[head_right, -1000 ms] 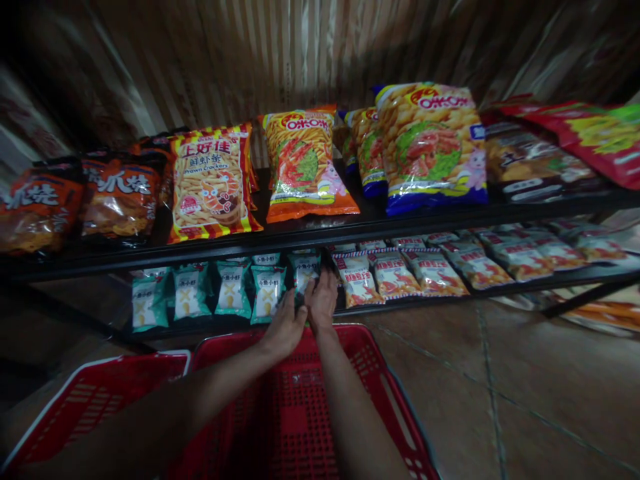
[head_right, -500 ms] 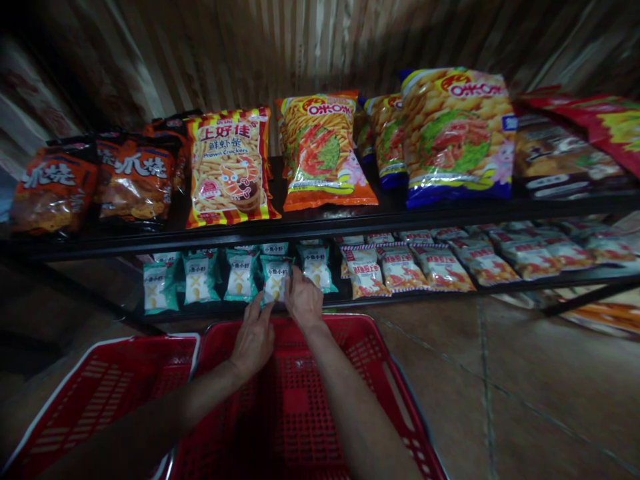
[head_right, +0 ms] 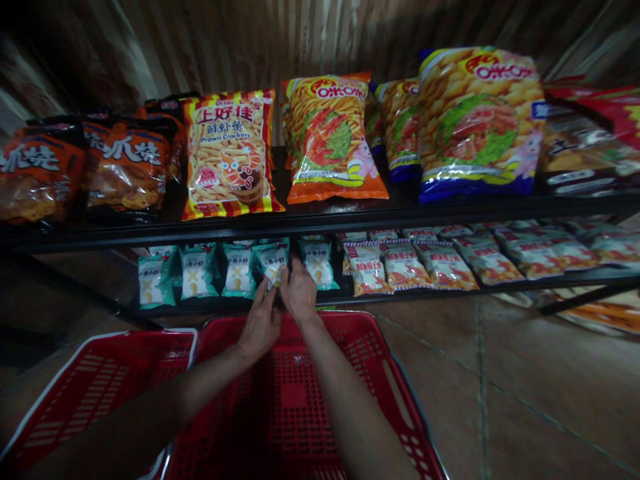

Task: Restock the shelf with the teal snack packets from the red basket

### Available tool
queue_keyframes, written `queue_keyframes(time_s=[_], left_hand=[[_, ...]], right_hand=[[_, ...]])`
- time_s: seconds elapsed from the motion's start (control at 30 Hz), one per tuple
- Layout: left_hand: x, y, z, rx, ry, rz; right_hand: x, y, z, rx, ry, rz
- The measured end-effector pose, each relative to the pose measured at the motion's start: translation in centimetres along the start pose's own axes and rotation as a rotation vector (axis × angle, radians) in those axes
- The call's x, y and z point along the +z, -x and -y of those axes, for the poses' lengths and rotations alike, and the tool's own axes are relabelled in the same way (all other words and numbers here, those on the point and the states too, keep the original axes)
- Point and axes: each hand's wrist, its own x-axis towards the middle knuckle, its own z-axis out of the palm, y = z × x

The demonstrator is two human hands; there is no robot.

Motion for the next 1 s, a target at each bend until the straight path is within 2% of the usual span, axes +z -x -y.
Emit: queue_keyframes(time_s=[0.23,0.33,0.47,0.8,1.0], left_hand=[[-0.8,-1.2,0.2,0.032,-0.013,0.015],[-0.8,-1.2,0.8,0.011,0.003,0.005],[-0.7,-1.4,1.1,0.001,0.009,-0.027],[-0.9,-2.1,0.9,-0.015,0.020,-0.015],[-1.4,-3.5,1.1,-0.060,0.035,-0.079]], right_hand=[[1.6,-0.2,-0.8,-0.056,-0.084,-0.052],[2.0,0.2,-0.8,-0.028,-0.051,-0.031],[2.0,0.6,-0.7,-0.001,-0.024,-0.029],[2.1,0.2,-1.0,-0.050,-0.036,-0.060],[1.8,0.2,-0.9,-0.078,-0.044,-0.058]])
